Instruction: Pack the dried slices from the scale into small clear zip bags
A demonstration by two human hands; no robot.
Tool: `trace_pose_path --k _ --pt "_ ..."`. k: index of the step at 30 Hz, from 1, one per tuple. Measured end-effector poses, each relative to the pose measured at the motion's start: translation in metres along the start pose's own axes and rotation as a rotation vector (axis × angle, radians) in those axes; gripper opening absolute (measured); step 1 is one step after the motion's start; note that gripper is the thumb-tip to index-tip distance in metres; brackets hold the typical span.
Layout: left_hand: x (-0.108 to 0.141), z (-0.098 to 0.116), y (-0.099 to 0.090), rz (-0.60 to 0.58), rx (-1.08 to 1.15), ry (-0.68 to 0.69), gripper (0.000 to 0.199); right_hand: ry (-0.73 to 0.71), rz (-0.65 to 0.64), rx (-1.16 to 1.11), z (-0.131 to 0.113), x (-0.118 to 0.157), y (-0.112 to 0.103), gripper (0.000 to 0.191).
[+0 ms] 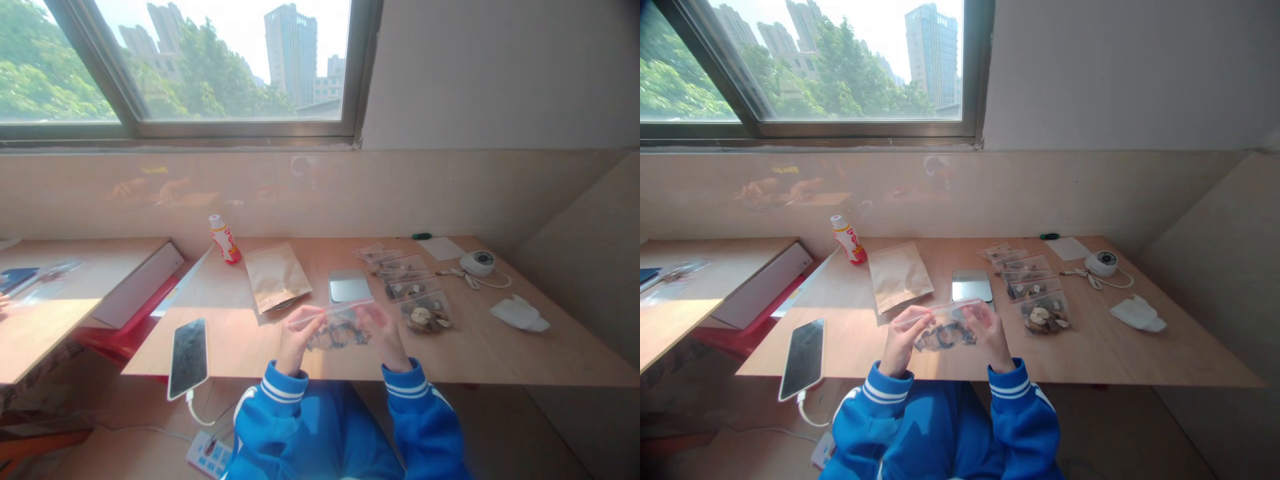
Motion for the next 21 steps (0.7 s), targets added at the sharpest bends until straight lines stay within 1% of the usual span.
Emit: trace_pose_path --k 10,17,21 --pt "0.002 0.021 0.006 -0.013 -0.079 -0.004 0.026 -0.172 0.114 0.124 -0.017 0.009 -0.007 0.019" --pt "0.005 0.026 0.008 0.011 -0.123 0.028 0.025 -0.183 0.104 0.168 -0.016 0.011 -0.008 0.021" --pt "0.006 0.026 0.008 0.020 -0.123 0.003 0.026 -0.241 0.169 0.219 -0.018 0.013 -0.009 0.021"
Point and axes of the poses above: each hand's wrist, its own x-axis away from the middle knuckle, its own y-axis out of the palm, z = x × y, the point moved 3 cm from there along -x, towards the middle knuckle, and after that the axes turned 13 degrees about y, right-handed, at the moved point
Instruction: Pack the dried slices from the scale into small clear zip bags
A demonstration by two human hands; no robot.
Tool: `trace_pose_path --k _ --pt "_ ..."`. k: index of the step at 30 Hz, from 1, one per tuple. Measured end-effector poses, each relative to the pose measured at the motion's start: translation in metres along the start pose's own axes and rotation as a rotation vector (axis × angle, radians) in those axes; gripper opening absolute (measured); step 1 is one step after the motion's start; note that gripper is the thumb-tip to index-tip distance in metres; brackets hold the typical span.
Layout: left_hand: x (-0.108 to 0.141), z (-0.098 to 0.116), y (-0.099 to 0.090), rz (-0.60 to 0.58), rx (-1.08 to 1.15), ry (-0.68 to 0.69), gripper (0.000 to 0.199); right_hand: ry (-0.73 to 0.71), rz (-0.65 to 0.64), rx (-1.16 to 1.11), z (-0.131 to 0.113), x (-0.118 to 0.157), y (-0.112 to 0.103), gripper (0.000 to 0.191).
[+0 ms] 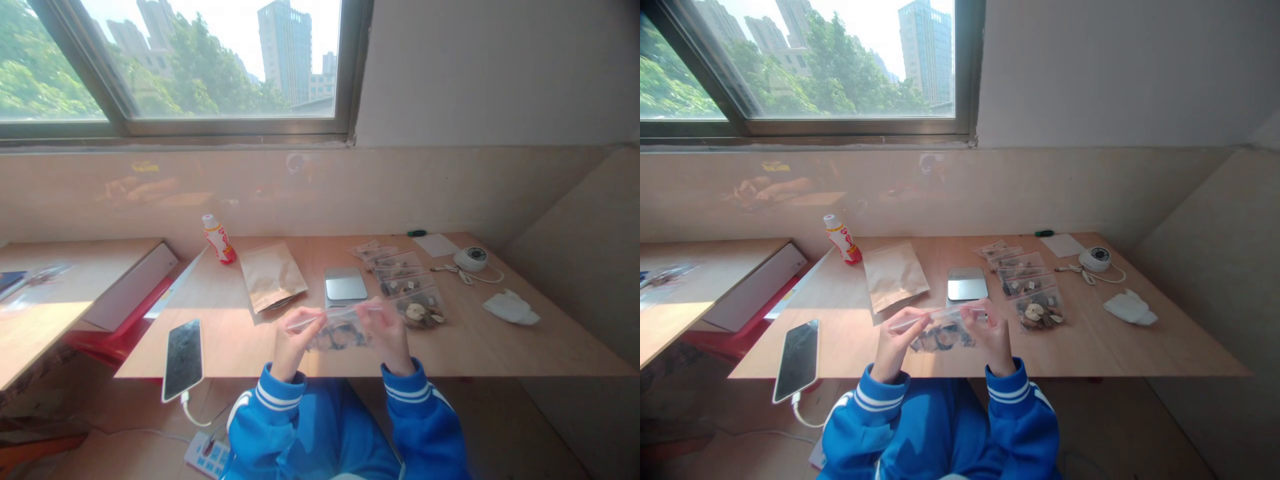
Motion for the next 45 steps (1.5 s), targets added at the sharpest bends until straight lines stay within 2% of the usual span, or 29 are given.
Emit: trace_pose_path --k 5,7,9,11,13,19,25,27,30,32,45 --pt "0.000 0.002 0.001 0.027 -0.031 0.004 0.024 -0.018 0.049 -0.003 -0.004 0.001 0.000 0.018" --pt "0.000 0.003 0.002 0.055 -0.042 0.031 0.023 -0.013 -0.007 -0.057 -0.005 0.002 0.002 0.018" --pt "0.000 0.001 0.002 0.064 -0.018 0.035 0.024 0.014 -0.118 -0.118 -0.004 0.002 0.004 0.020" --pt "-0.001 -0.002 0.003 0.047 0.022 0.014 0.025 0.055 -0.226 -0.155 -0.003 0.003 0.007 0.023" --pt "-0.001 -0.006 0.003 0.013 0.052 -0.012 0.027 0.093 -0.255 -0.160 -0.001 0.003 0.009 0.025" --pt "-0.001 -0.008 0.005 -0.067 0.019 -0.014 0.025 0.110 -0.140 -0.122 0.004 0.002 0.013 0.024" --pt "0.001 -0.005 0.011 0.007 -0.023 0.013 0.024 0.109 0.003 -0.078 0.003 0.005 0.014 0.025" --pt "0.001 -0.005 0.012 0.025 -0.031 0.026 0.023 0.100 -0.033 -0.087 0.001 0.005 0.013 0.027" --pt "0.002 -0.003 0.012 0.033 -0.049 0.083 0.019 0.122 -0.220 -0.132 0.000 0.005 0.016 0.028" --pt "0.002 -0.001 0.012 0.036 -0.056 0.111 0.018 0.154 -0.291 -0.156 0.001 0.005 0.018 0.029" --pt "0.004 -0.007 0.015 0.026 0.005 0.077 0.023 0.126 -0.112 -0.191 -0.001 0.009 0.028 0.020"
Point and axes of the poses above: each hand's wrist, its own x-axis away from the middle knuckle, its own y-axis out of the palm, z = x × y, the point moved 3 cm from there along -x, towards the middle knuckle, and after that the axes turned 13 degrees about y, right-handed, at the moved point
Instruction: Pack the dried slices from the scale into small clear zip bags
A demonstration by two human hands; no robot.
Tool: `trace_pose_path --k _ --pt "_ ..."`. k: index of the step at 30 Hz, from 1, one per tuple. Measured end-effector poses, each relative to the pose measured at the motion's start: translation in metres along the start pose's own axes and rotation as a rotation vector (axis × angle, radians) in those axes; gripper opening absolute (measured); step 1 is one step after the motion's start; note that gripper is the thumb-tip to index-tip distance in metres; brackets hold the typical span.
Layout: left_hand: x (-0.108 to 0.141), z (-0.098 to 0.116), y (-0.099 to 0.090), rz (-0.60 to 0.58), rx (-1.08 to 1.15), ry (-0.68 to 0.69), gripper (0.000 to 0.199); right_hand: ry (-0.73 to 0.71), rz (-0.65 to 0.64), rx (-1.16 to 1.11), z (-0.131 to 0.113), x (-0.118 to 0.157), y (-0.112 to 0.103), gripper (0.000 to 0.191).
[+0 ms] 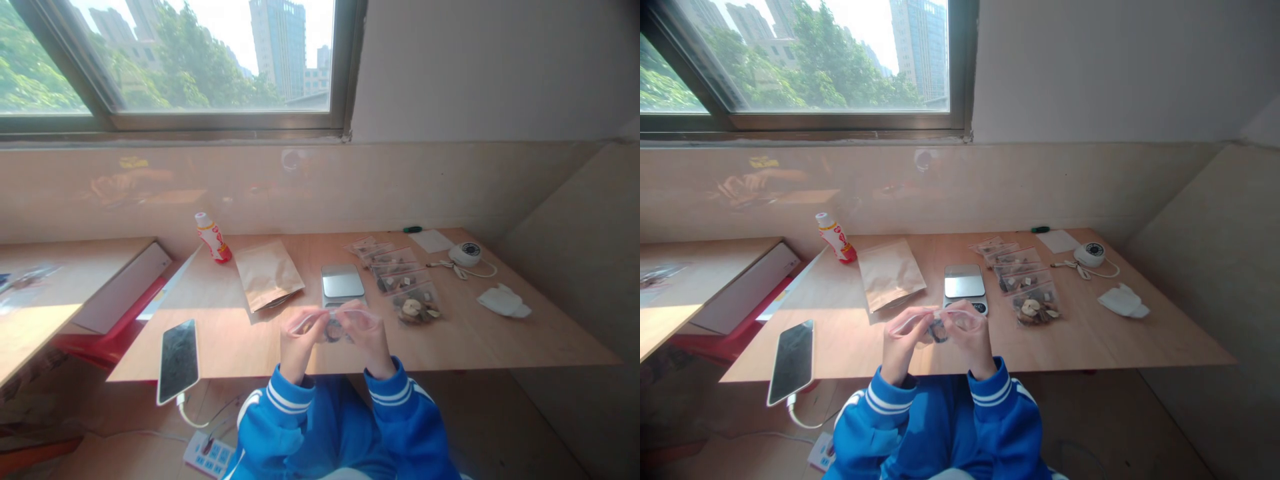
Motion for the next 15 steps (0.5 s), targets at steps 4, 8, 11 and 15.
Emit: trace_pose_path --k 4,8,11,15 --pt "-0.0002 -0.0029 -0.0018 0.018 0.011 -0.012 0.023 -0.074 -0.069 0.033 -0.0052 -0.0001 0.0046 0.019" --pt "-0.0001 -0.0031 -0.0013 0.017 0.023 0.015 0.023 -0.069 -0.031 0.029 -0.0042 0.0002 0.0066 0.015" --pt "0.0008 -0.0034 0.0008 0.040 -0.008 0.031 0.023 -0.030 0.028 0.003 -0.0010 0.0012 0.0090 0.015" --pt "0.0011 -0.0057 0.0040 0.064 -0.059 0.010 0.025 -0.008 0.074 -0.028 0.0011 0.0020 0.0111 0.016"
Point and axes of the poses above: each hand's wrist, its own x-axis away from the middle knuckle, its own y-axis out of the palm, z = x × y, the point moved 3 cm from there along -x, towards the middle knuckle, and after that the axes turned 13 degrees about y, right-handed, at the moved point
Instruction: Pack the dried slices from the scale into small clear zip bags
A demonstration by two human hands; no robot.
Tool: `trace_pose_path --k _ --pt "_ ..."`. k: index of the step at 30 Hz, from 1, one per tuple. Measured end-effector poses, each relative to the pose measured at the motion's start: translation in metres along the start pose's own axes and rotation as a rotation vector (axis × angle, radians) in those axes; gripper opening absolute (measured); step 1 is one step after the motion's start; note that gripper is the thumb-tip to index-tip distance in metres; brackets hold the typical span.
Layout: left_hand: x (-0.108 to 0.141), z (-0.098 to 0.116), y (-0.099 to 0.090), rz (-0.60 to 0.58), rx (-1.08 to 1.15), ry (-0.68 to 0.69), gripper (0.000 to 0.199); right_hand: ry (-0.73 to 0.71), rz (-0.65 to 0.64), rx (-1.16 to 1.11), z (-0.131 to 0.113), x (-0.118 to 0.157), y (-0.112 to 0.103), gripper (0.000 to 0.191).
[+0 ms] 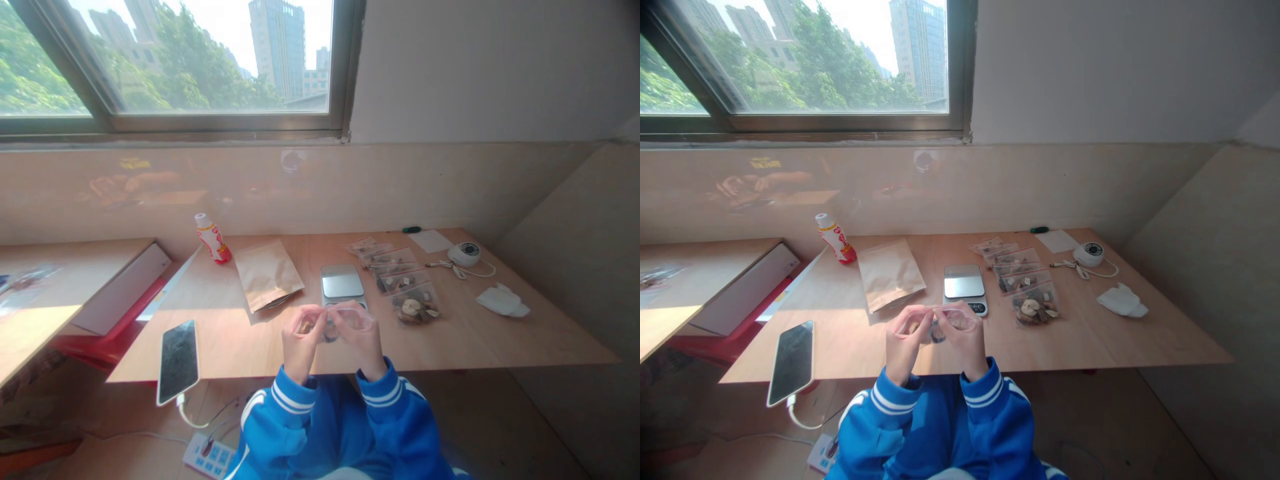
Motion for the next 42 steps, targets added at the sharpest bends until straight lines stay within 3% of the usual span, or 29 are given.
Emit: trace_pose_path --k 4,7,11,17,19,21,24,27,29,31,34,37,42 --pt "-0.004 -0.002 -0.004 -0.021 0.013 -0.024 0.027 0.032 -0.056 0.005 0.005 -0.003 -0.006 0.029" --pt "-0.009 -0.005 -0.011 -0.132 0.055 -0.062 0.037 0.062 -0.110 0.016 0.012 -0.007 -0.015 0.044" --pt "-0.011 -0.012 -0.013 -0.259 0.133 -0.120 0.046 0.087 -0.080 0.044 0.020 -0.010 -0.026 0.052" --pt "-0.003 -0.023 -0.004 -0.220 0.157 -0.281 0.064 0.218 -0.105 0.039 0.028 -0.011 -0.044 0.050" --pt "-0.002 -0.027 -0.004 -0.242 0.146 -0.307 0.070 0.207 -0.016 0.041 0.030 -0.015 -0.064 0.046" --pt "-0.003 -0.033 -0.007 -0.291 0.128 -0.310 0.071 0.166 0.161 0.048 0.030 -0.023 -0.096 0.042" --pt "-0.005 -0.045 -0.019 -0.307 0.031 -0.318 0.066 0.196 0.350 0.121 0.035 -0.040 -0.152 0.057" --pt "-0.004 -0.055 -0.029 -0.295 -0.033 -0.340 0.065 0.234 0.481 0.406 0.044 -0.058 -0.203 0.074" --pt "-0.003 -0.060 -0.033 -0.284 -0.061 -0.343 0.065 0.083 0.722 0.665 0.046 -0.061 -0.224 0.081" --pt "-0.002 -0.067 -0.035 -0.261 -0.096 -0.342 0.066 -0.124 0.897 0.810 0.050 -0.055 -0.229 0.076" --pt "0.000 -0.085 -0.039 -0.182 -0.121 -0.349 0.066 -0.318 0.876 0.876 0.070 -0.044 -0.215 0.056" --pt "0.004 -0.110 -0.046 -0.045 -0.105 -0.376 0.069 -0.300 0.759 0.962 0.102 -0.041 -0.198 0.045" --pt "0.011 -0.136 -0.059 0.012 -0.123 -0.301 0.067 -0.223 0.714 0.932 0.139 -0.057 -0.196 0.043"
Point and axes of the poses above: each hand's wrist, its own x-axis away from the middle knuckle, its own y-axis out of the palm, z = x × y, the point moved 3 cm from there along -x, towards the middle knuckle, and after that the axes turned 13 degrees about y, right-handed, at the moved point
